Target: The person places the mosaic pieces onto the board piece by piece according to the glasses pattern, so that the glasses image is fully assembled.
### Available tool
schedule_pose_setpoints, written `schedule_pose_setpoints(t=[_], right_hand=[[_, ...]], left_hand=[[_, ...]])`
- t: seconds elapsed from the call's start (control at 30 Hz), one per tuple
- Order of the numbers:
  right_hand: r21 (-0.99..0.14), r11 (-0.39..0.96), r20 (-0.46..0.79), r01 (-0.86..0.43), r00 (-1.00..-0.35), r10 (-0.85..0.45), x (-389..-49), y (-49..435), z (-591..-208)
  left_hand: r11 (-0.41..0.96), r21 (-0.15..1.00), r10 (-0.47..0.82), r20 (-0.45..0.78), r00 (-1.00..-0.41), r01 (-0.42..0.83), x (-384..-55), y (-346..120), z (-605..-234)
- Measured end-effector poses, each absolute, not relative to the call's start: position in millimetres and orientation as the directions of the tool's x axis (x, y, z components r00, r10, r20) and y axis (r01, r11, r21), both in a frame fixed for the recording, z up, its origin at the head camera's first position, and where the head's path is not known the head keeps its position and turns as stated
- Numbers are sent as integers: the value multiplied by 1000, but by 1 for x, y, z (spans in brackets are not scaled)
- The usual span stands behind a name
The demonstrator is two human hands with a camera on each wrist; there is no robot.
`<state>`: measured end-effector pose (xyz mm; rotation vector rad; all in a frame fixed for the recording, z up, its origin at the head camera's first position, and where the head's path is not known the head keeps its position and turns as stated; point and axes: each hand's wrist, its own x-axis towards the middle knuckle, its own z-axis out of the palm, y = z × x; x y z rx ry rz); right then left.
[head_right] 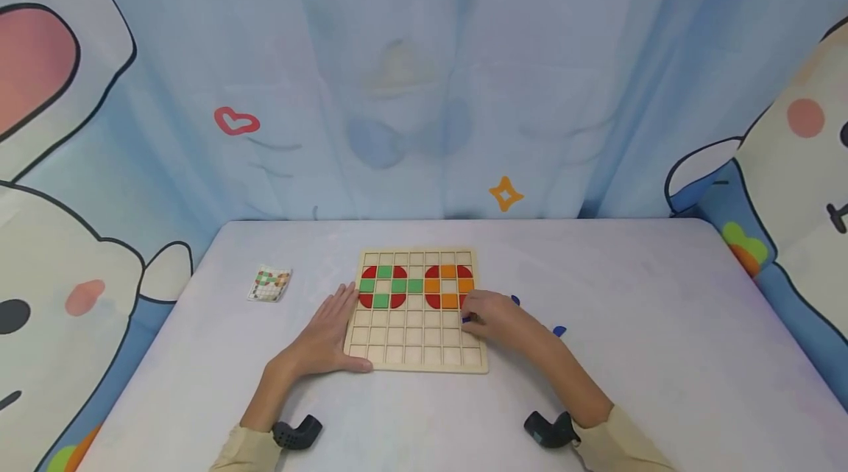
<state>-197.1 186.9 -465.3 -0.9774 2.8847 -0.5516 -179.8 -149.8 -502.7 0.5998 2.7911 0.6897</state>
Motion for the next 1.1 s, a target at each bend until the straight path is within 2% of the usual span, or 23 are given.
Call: schedule_pose_setpoints(t=[0.53, 0.73, 1.1], right_hand=[[-371, 742, 122, -558, -822, -557, -190, 182, -471], [-360, 734, 136, -575, -811, -569, -188, 182, -471], [-327, 761, 102, -560, -822, -561, -183, 186, -458]], left_hand=[[816, 458, 434, -83, -897, 353, -181, -151, -509], [812, 469, 434, -89, -896, 346, -179, -151, -507], [800, 488, 446, -94, -890, 349, -179, -151, -504]])
